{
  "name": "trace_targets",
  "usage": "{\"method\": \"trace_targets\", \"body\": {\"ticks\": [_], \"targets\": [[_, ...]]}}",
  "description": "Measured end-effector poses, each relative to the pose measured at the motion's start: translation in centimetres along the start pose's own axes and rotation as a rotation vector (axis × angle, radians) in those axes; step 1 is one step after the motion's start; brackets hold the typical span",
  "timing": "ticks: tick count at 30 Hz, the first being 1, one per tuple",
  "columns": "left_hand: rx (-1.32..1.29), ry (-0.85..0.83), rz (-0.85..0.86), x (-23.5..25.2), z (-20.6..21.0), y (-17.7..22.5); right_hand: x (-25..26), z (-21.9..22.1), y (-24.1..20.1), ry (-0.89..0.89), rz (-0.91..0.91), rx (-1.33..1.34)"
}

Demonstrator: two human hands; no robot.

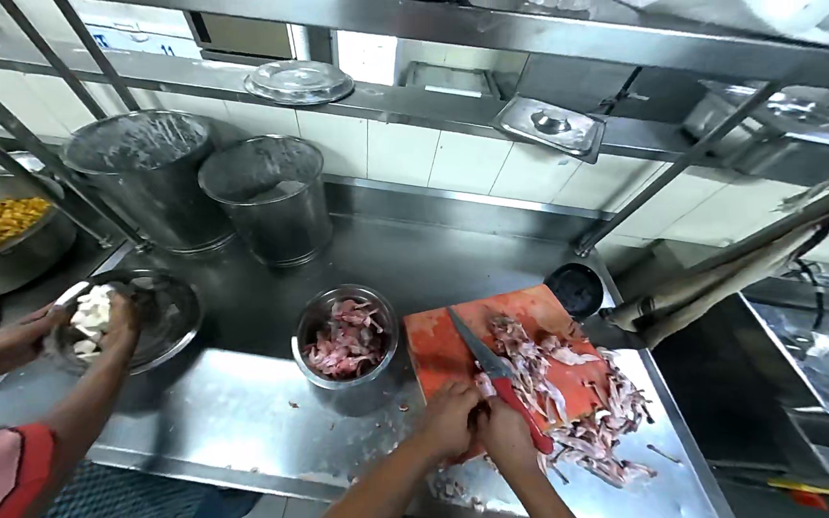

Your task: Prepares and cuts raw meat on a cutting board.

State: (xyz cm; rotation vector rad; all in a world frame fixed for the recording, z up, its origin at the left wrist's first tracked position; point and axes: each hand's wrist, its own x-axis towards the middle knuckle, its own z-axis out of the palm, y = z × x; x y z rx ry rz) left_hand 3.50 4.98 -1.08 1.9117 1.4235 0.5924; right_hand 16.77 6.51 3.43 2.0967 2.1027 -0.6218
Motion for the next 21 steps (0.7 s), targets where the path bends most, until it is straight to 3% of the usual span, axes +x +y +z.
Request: {"method": "trace_targets", "body": {"ticks": [5, 13, 17, 21], "targets": [[0.157, 0.013, 0.099, 0.9, 0.8, -0.3, 0.3, -1.6, 0.2, -0.191, 0.062, -0.03], [0.05, -0.073, 0.164, 0.8, -1.4, 0.4, -1.6, -4.5, 0.6, -0.274, -0.085, -0.106], [-0.046, -0.026, 0.291, 0.1, -1.9, -0.5, -3.8, -5.1, 0.7, -0.268, -0.231, -0.034], [-0.197, -0.138, 0.175, -1.2, -3.8, -0.4, -5.7, -5.7, 0.3, -0.263, -0.281, 0.037]]}}
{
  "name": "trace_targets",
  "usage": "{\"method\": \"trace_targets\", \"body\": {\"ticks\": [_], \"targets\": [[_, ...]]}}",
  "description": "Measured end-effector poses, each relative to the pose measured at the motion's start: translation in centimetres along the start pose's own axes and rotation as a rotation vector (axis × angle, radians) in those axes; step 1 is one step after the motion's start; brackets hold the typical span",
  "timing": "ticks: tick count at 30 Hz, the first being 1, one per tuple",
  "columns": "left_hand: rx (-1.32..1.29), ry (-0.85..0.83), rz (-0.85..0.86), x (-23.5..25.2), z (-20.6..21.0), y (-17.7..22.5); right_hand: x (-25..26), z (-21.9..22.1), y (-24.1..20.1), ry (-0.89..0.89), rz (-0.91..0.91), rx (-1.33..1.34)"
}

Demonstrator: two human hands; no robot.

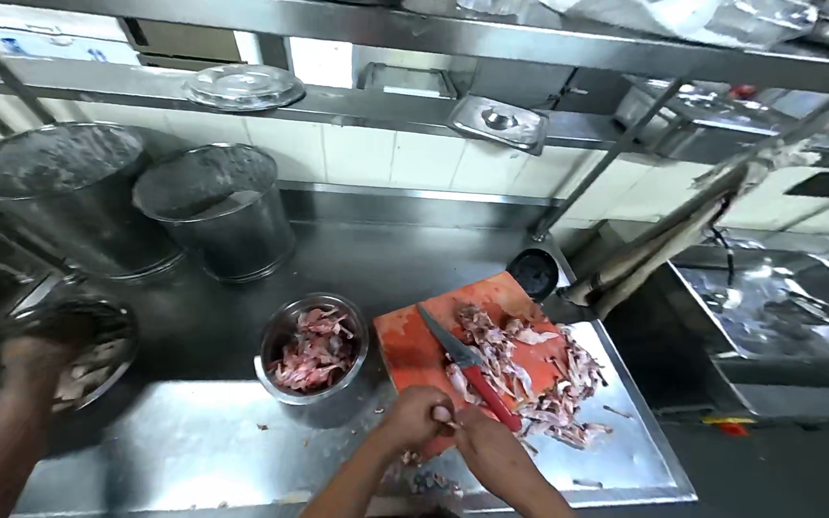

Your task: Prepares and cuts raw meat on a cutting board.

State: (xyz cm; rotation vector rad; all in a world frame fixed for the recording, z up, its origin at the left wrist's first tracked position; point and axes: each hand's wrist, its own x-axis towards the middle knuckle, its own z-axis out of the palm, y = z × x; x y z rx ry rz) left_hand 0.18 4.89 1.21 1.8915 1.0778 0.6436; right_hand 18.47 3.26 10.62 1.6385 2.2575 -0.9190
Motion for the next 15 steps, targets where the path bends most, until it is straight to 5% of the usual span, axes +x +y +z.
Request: {"method": "trace_targets", "body": {"ticks": [6, 10, 15], "targets": [[-0.249, 0.145, -0.258, -2.5, -3.5, -1.8, -0.6, -0.8, 1.5, 0.067, -0.068, 0.048], [0.111, 0.125, -0.085, -2.3, -4.7, 3.3, -0.2, -0.8, 1.2, 0.062, -0.039, 0.091], [0.373, 0.068, 0.025, -1.1, -0.1, 4.4, -0.2, -0.9, 0.4, 0.006, -0.088, 0.27]]}}
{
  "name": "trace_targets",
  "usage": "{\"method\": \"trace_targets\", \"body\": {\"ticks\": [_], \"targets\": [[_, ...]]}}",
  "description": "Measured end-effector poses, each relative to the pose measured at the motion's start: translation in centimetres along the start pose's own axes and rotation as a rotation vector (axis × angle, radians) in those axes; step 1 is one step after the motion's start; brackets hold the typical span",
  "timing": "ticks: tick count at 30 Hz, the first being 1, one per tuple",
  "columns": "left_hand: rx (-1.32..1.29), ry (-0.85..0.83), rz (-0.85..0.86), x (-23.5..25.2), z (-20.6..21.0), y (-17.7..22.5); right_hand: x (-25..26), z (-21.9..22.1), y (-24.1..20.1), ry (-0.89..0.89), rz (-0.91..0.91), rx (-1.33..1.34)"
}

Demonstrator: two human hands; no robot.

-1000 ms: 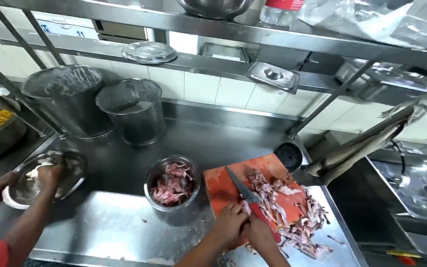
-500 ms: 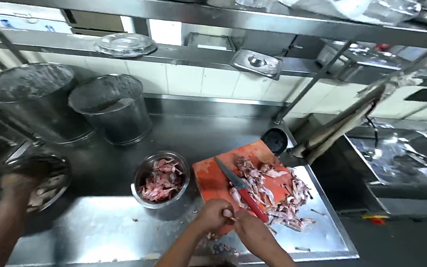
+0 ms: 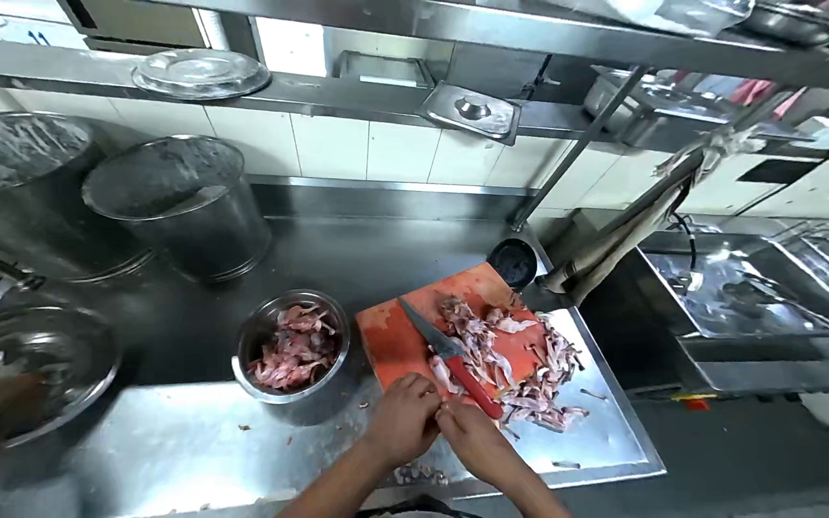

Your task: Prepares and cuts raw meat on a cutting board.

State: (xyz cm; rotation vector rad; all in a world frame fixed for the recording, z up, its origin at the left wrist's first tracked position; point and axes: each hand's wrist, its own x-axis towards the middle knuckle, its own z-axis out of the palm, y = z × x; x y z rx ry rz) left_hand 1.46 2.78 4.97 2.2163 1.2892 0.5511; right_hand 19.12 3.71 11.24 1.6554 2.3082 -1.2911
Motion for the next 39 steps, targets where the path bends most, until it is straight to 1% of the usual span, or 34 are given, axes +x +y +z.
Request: {"method": "trace_targets", "body": {"ticks": [2, 3, 6, 8, 9, 11, 12, 13, 15, 16, 18, 20, 23, 26, 28, 30, 32, 34, 36, 39], "targets": [[0.015, 0.009, -0.03, -0.2, 1.0, -0.1, -0.1, 0.5, 0.3, -0.008, 0.005, 0.073], [0.032, -0.006, -0.017, -0.3, 1.1, -0.3, -0.2, 0.9, 0.4, -0.004, 0.011, 0.099], [0.061, 0.003, 0.119, -0.6, 1.2, -1.5, -0.9, 2.1, 1.2, 0.03, 0.006, 0.161], [0.06, -0.042, 0.153, -0.6, 1.3, -2.2, -1.6, 2.6, 1.4, 0.052, 0.047, 0.217], [0.057, -0.115, 0.122, -0.5, 1.1, -2.6, -1.9, 2.6, 1.6, 0.066, 0.077, 0.263], [0.046, -0.298, -0.041, -1.1, 0.5, -3.8, -2.9, 1.7, 2.2, 0.087, 0.133, 0.378], [0.038, -0.309, -0.132, -1.7, 0.3, -4.7, -3.3, 0.8, 2.3, 0.083, 0.157, 0.424], [0.036, -0.257, -0.191, -2.2, -0.3, -5.3, -3.4, -0.2, 2.5, 0.064, 0.17, 0.45], [-0.016, -0.143, -0.215, -2.6, -2.5, -4.4, -3.3, -1.0, 2.9, 0.012, 0.187, 0.435], [-0.047, -0.113, -0.186, -2.4, -3.7, -3.2, -3.1, -1.0, 3.0, -0.005, 0.188, 0.411], [-0.107, -0.059, -0.047, -1.5, -4.5, -0.4, -2.6, -0.6, 2.7, -0.024, 0.191, 0.391], [-0.158, -0.047, 0.075, -0.6, -3.0, 1.6, -2.4, -0.3, 1.8, -0.041, 0.172, 0.428], [-0.209, -0.075, 0.1, -0.3, -0.4, 1.9, -2.3, 0.0, 0.5, -0.047, 0.116, 0.383], [-0.149, -0.147, 0.018, -1.1, -0.4, 0.0, -3.1, 0.8, 0.3, -0.007, 0.083, 0.308], [-0.067, -0.244, -0.11, -2.5, -0.6, -2.2, -4.4, 0.7, 0.4, 0.05, 0.108, 0.424], [-0.021, -0.2, -0.239, -4.2, -1.0, -5.1, -5.1, -0.7, 0.2, 0.103, 0.109, 0.603], [-0.045, -0.208, -0.326, -5.6, -2.3, -6.7, -4.8, -1.7, 0.0, 0.045, 0.132, 0.686], [-0.112, -0.263, -0.386, -6.3, -3.5, -7.0, -3.7, -1.5, 0.2, -0.024, 0.141, 0.612], [-0.168, -0.28, -0.454, -7.6, -3.8, -7.1, -2.0, -0.8, 0.2, -0.069, 0.114, 0.431], [-0.272, -0.198, -0.569, -11.3, -2.6, -7.0, 0.7, 0.6, -0.8, -0.088, 0.041, 0.185]]}}
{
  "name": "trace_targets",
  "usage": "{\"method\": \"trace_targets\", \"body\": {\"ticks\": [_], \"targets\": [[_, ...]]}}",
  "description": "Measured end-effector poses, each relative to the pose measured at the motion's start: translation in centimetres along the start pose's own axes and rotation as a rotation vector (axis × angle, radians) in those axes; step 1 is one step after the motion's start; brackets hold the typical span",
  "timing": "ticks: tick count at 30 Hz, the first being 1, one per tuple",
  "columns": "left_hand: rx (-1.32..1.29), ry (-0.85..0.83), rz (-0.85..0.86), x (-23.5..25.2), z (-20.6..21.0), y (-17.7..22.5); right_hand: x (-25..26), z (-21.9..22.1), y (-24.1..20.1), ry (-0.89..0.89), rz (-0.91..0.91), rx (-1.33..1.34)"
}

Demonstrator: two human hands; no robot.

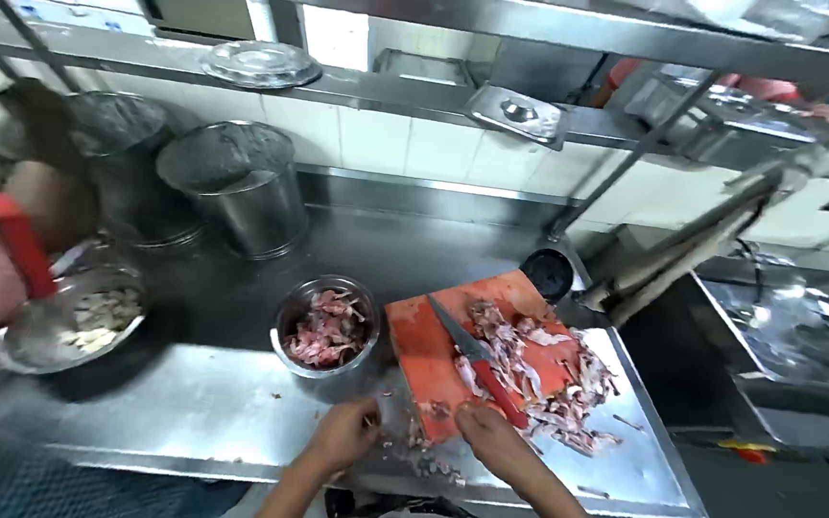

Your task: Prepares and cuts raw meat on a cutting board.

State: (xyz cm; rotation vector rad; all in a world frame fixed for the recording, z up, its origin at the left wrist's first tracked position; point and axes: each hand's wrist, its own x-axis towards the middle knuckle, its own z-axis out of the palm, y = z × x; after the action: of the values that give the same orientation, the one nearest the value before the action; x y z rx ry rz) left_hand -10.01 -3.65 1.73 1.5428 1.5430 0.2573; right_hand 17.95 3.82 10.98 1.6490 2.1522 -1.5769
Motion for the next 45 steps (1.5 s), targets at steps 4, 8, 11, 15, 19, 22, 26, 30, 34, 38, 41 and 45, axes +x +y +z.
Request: {"method": "trace_targets", "body": {"ticks": [4, 8, 11, 15, 19, 22, 26, 30, 34, 38, 41, 45], "targets": [[-0.158, 0.097, -0.14, -4.2, 2.5, -3.3, 4.1, 0.8, -5.0, -0.055, -0.108, -0.118], [-0.252, 0.228, -0.282, -7.7, 3.4, -5.0, 8.2, 1.5, -10.2, 0.01, -0.255, -0.111], [-0.272, 0.297, -0.335, -9.7, 3.9, -5.9, 9.4, 2.4, -10.7, 0.027, -0.183, -0.151], [-0.3, 0.344, -0.344, -11.1, 5.0, -6.4, 8.1, 2.6, -4.5, 0.013, -0.091, -0.28], [-0.327, 0.302, -0.296, -10.3, 5.3, -4.9, 5.1, 0.2, 3.9, 0.362, 0.126, -0.463], [-0.284, 0.237, -0.211, -7.1, 5.4, -3.1, 4.2, -1.9, 7.9, 0.546, 0.216, -0.55], [-0.106, 0.121, -0.012, 0.3, 4.6, 3.1, 5.1, -2.5, 7.4, 0.402, 0.28, -0.588], [0.13, 0.113, 0.139, 7.7, 6.0, 10.9, 4.9, -3.4, 6.2, 0.315, 0.305, -0.537], [0.338, 0.134, 0.159, 13.0, 7.5, 14.4, 1.4, -5.7, 7.8, 0.426, 0.253, -0.308], [0.454, 0.12, 0.164, 14.0, 7.7, 13.8, -1.5, -5.9, 11.1, 0.562, 0.193, -0.179], [0.505, 0.106, 0.174, 12.9, 7.2, 12.1, -2.7, -4.7, 12.1, 0.576, 0.142, -0.113], [0.497, 0.133, 0.111, 10.2, 6.8, 10.6, -3.3, -1.6, 12.6, 0.484, 0.065, 0.014]]}}
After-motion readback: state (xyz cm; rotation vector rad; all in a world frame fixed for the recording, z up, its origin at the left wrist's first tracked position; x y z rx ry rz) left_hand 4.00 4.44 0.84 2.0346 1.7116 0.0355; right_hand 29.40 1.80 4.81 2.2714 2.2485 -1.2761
